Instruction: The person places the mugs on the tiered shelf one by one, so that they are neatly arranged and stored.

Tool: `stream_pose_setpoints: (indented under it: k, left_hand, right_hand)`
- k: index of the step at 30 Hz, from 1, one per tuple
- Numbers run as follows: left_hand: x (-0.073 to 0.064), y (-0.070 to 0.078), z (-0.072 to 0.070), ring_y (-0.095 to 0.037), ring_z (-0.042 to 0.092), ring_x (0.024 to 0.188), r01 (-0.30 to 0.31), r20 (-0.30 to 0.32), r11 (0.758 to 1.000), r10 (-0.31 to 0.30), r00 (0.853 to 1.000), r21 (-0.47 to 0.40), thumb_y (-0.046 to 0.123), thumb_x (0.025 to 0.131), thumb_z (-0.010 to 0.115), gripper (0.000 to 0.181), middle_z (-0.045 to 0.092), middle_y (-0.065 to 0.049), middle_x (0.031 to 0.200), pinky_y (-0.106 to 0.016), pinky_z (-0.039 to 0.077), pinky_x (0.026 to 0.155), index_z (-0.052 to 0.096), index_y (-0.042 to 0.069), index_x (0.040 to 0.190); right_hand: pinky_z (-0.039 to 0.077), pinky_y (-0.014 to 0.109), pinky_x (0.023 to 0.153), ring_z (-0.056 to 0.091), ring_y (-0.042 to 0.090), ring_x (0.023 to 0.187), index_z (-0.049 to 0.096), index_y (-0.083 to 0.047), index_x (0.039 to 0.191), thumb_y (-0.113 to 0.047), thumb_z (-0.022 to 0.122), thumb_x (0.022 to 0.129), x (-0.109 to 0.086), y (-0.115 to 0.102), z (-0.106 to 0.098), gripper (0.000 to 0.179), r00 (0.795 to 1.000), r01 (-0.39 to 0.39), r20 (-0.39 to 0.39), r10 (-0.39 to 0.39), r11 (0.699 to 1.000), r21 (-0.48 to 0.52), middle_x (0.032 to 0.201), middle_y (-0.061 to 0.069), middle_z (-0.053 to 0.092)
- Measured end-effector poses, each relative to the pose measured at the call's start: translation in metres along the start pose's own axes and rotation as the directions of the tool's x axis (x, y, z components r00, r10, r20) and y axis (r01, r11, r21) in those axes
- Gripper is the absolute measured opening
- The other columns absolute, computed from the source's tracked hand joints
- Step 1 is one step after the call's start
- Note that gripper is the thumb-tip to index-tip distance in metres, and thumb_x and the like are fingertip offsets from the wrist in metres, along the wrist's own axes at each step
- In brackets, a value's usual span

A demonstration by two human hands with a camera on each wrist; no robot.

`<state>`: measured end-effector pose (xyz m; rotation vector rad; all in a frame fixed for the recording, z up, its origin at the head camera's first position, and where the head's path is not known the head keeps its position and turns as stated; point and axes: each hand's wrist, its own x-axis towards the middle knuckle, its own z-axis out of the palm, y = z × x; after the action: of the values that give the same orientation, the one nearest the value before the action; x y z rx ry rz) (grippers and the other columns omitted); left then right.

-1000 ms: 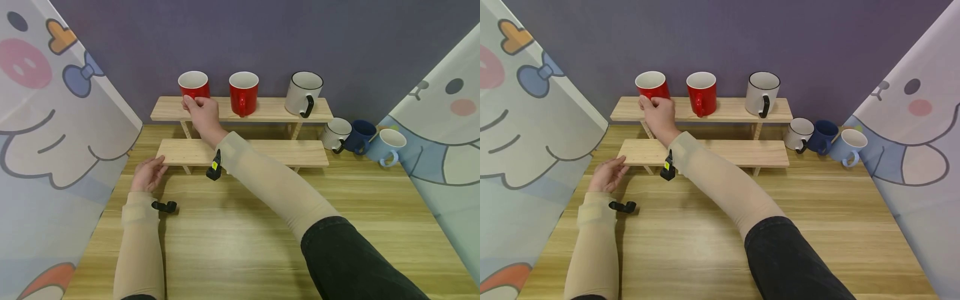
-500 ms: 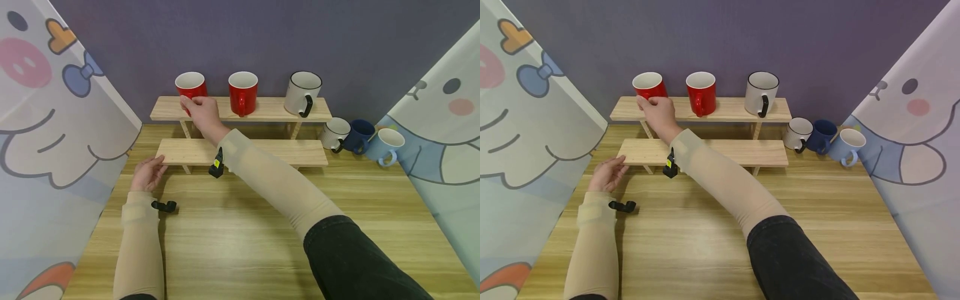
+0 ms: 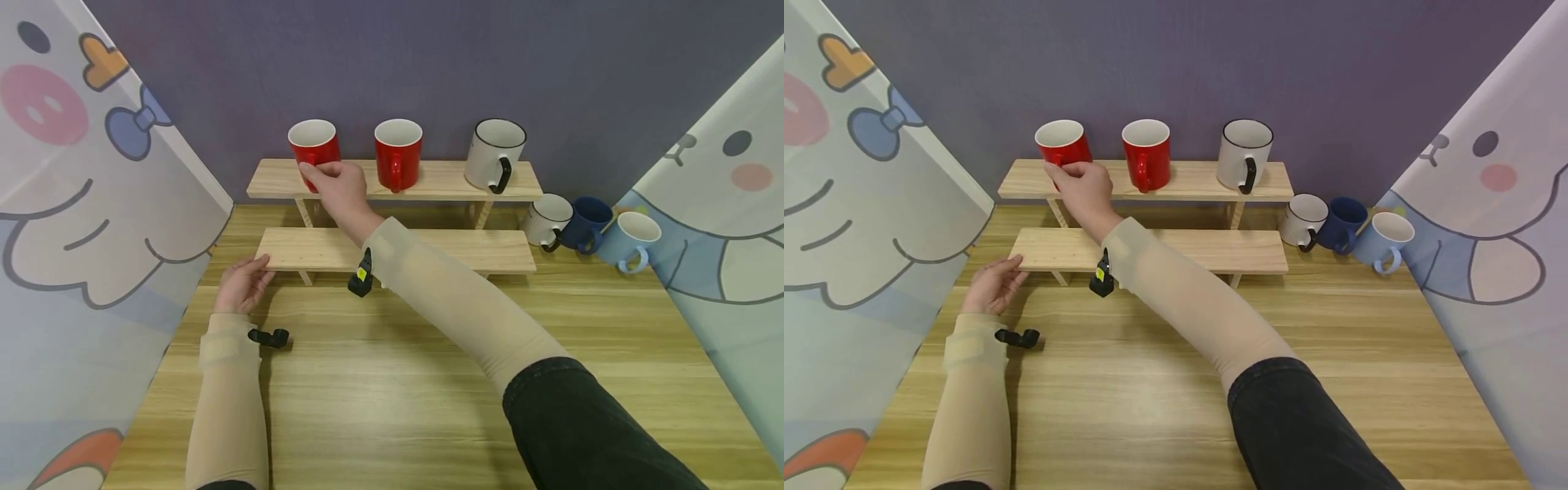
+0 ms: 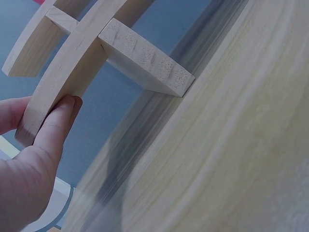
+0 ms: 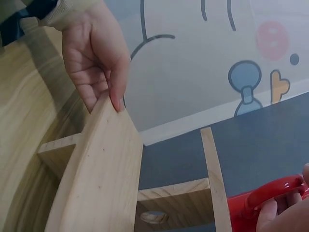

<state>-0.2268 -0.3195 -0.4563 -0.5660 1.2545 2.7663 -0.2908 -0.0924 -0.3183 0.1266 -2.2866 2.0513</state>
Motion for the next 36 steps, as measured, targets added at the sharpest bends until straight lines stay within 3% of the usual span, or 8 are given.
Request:
stream_pose_setpoints:
  k: [10,17,23,36]
  left_hand:
    - [-0.002,0.000,-0.001,-0.019,0.071,0.083,0.006,-0.006,1.000,-0.006,1.000,0.004,-0.005,0.096,0.068,0.020,0.068,-0.014,0.096,-0.024,0.057,0.088,0.058,-0.004,0.113]
    - [-0.004,0.001,0.000,-0.020,0.071,0.084,0.014,-0.003,1.000,-0.014,1.000,0.009,-0.005,0.097,0.067,0.014,0.068,-0.014,0.097,-0.024,0.056,0.089,0.061,-0.003,0.110]
    - [-0.003,0.000,0.000,-0.020,0.071,0.084,0.011,-0.010,1.000,-0.011,1.000,0.014,-0.004,0.098,0.066,0.012,0.069,-0.015,0.097,-0.024,0.055,0.090,0.062,-0.003,0.109]
    - [-0.002,-0.001,-0.001,-0.020,0.071,0.086,-0.004,0.003,1.000,0.004,1.000,0.016,-0.005,0.098,0.064,0.013,0.069,-0.015,0.097,-0.024,0.055,0.092,0.060,-0.004,0.111]
  right_hand:
    - [0.059,0.021,0.077,0.063,0.012,0.092,0.073,-0.008,0.113,-0.027,0.076,0.096,-0.024,-0.001,-0.019,0.026,1.000,0.024,-0.003,-0.023,0.987,0.157,0.100,-0.004,0.069]
    - [0.058,0.028,0.088,0.065,0.016,0.097,0.074,-0.009,0.113,-0.024,0.077,0.096,-0.043,0.001,-0.044,0.023,0.998,0.012,0.064,-0.026,0.976,0.219,0.106,-0.002,0.070]
    - [0.058,0.030,0.091,0.067,0.024,0.101,0.070,-0.001,0.121,-0.016,0.075,0.096,-0.060,0.003,-0.067,0.029,0.990,0.028,0.122,-0.067,0.954,0.298,0.109,0.007,0.071]
    - [0.056,0.044,0.098,0.065,0.032,0.104,0.071,-0.001,0.118,-0.015,0.076,0.096,-0.080,0.035,-0.130,0.026,0.992,0.046,0.096,-0.078,0.952,0.301,0.111,0.016,0.071]
